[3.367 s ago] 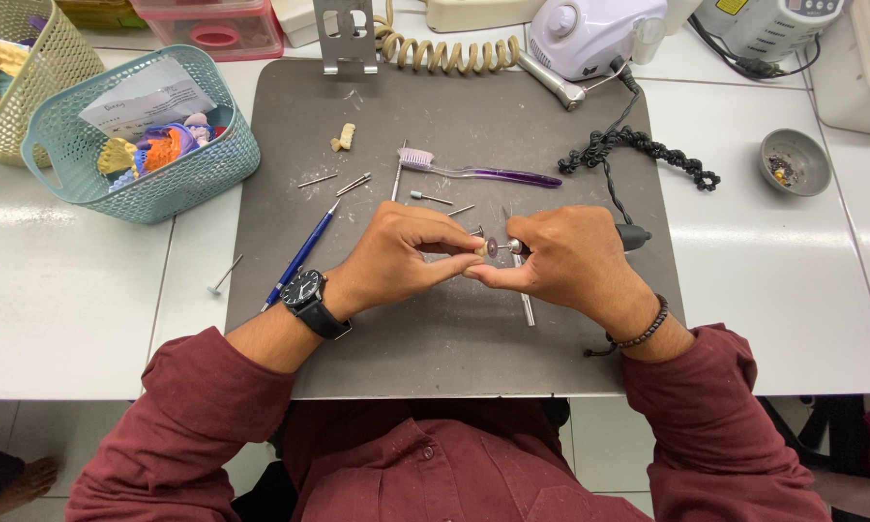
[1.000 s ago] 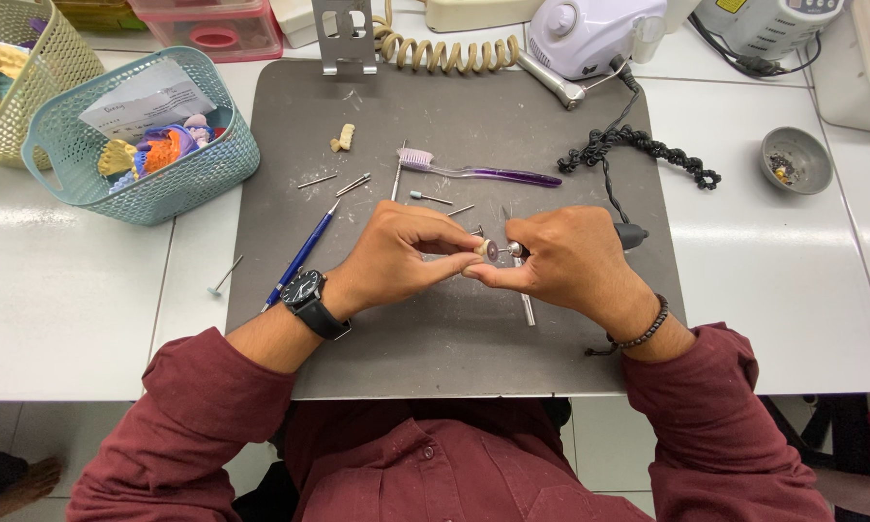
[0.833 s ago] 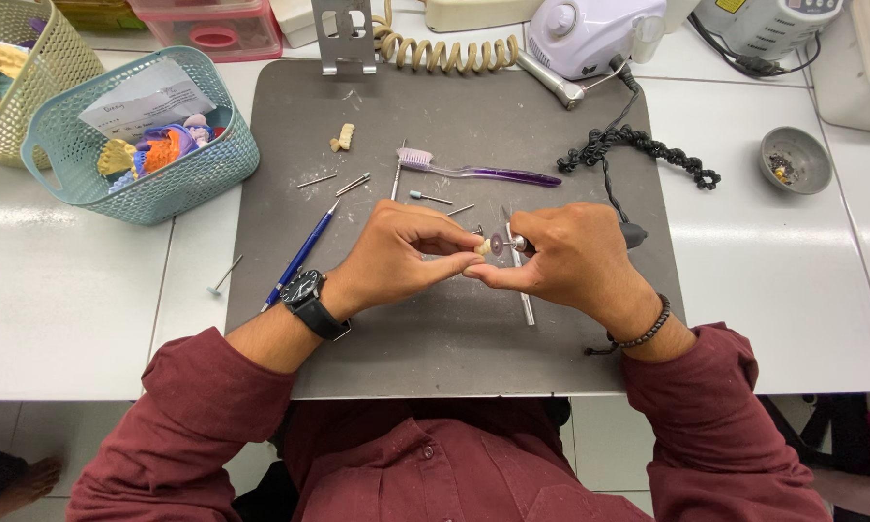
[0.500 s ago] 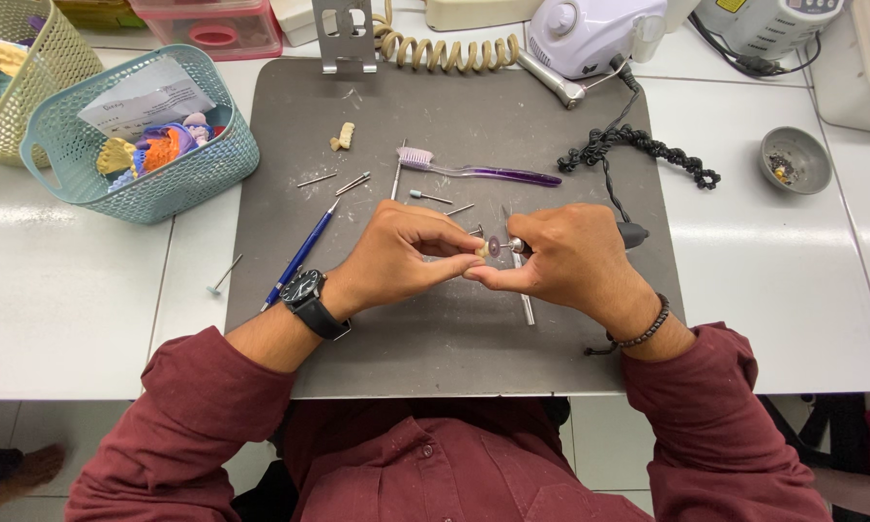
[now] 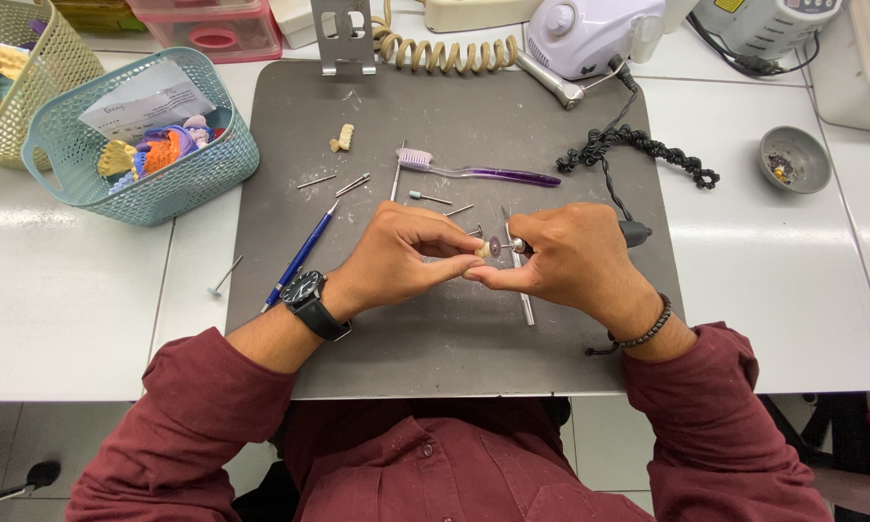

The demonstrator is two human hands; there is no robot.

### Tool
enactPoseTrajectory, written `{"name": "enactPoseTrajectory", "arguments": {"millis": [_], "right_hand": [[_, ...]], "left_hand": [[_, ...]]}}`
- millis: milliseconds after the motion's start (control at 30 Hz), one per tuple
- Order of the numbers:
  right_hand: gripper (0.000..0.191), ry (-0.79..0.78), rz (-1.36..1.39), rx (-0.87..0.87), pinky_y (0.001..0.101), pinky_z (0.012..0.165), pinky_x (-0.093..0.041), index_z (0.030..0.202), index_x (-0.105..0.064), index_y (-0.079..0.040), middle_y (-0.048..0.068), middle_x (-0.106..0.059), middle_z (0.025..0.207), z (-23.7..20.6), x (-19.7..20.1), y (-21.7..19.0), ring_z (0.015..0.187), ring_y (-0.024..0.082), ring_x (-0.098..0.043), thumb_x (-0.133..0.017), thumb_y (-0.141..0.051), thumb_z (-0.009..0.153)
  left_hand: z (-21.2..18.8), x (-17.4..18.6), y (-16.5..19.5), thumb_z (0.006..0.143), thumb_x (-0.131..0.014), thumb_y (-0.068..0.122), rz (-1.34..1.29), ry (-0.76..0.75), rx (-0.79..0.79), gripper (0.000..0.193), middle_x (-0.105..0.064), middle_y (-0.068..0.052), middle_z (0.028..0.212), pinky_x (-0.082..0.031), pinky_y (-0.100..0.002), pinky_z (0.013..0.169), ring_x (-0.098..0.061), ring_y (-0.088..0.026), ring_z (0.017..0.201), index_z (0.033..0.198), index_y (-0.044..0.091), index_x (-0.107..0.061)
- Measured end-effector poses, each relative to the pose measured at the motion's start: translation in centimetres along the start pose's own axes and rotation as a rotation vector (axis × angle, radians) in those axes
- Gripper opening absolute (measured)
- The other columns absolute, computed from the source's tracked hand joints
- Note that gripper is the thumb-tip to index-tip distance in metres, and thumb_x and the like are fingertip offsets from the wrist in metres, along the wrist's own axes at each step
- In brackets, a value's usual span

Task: The person holds a small dental prosthesis in one hand and grinds and shapes it with a rotary handpiece, periodically changing the grinding bit and brushing debris off the workpiece. They continue refining the prosthesis surface with the rotary tool until the end of the clip.

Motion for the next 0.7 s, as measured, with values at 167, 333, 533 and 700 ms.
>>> {"name": "enactPoseTrajectory", "arguments": {"millis": [167, 333, 533, 700], "right_hand": [[0.066, -0.002, -0.001, 0.012, 0.0355, 0.038, -0.034, 0.059, -0.058, -0.011, 0.002, -0.05, 0.046, 0.07, 0.01, -0.2, 0.038, 0.02, -0.05, -0.078, -0.071, 0.075], [0.066, -0.006, -0.007, 0.006, 0.0354, 0.038, -0.034, 0.058, -0.058, -0.011, 0.002, -0.051, 0.046, 0.04, -0.19, -0.11, 0.038, 0.02, -0.05, -0.078, -0.072, 0.075], [0.066, -0.036, -0.008, -0.009, 0.0358, 0.037, -0.034, 0.057, -0.058, -0.012, 0.001, -0.051, 0.045, -0.05, -0.65, 0.0, 0.037, 0.02, -0.05, -0.077, -0.071, 0.077], [0.066, 0.027, 0.007, 0.009, 0.0357, 0.039, -0.035, 0.058, -0.057, -0.011, 0.002, -0.051, 0.046, -0.16, 0.08, -0.15, 0.039, 0.022, -0.05, -0.077, -0.071, 0.076]], "left_hand": [[-0.03, -0.07, 0.05, 0.085, -0.082, 0.005, 0.022, -0.004, -0.001, 0.017, -0.08, -0.01, 0.095, -0.068, -0.027, 0.081, -0.08, -0.016, 0.087, 0.101, 0.002, -0.079], [0.03, -0.07, 0.12, 0.085, -0.082, 0.005, 0.016, -0.01, -0.007, 0.017, -0.08, -0.01, 0.094, -0.068, -0.027, 0.081, -0.08, -0.016, 0.086, 0.101, 0.002, -0.079], [-0.02, 0.11, -0.05, 0.085, -0.082, 0.005, 0.013, 0.005, 0.017, 0.016, -0.08, -0.01, 0.094, -0.068, -0.026, 0.077, -0.079, -0.015, 0.085, 0.101, 0.002, -0.08], [0.06, 0.1, 0.0, 0.086, -0.082, 0.005, 0.019, -0.002, 0.009, 0.015, -0.08, -0.01, 0.094, -0.068, -0.026, 0.078, -0.08, -0.014, 0.086, 0.101, 0.002, -0.079]]}}
Point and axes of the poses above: each hand's wrist, its own z-axis towards the middle knuckle, its own x-axis out of the back of the hand, y = z × x, the point moved 9 cm from there along z, towards the middle knuckle
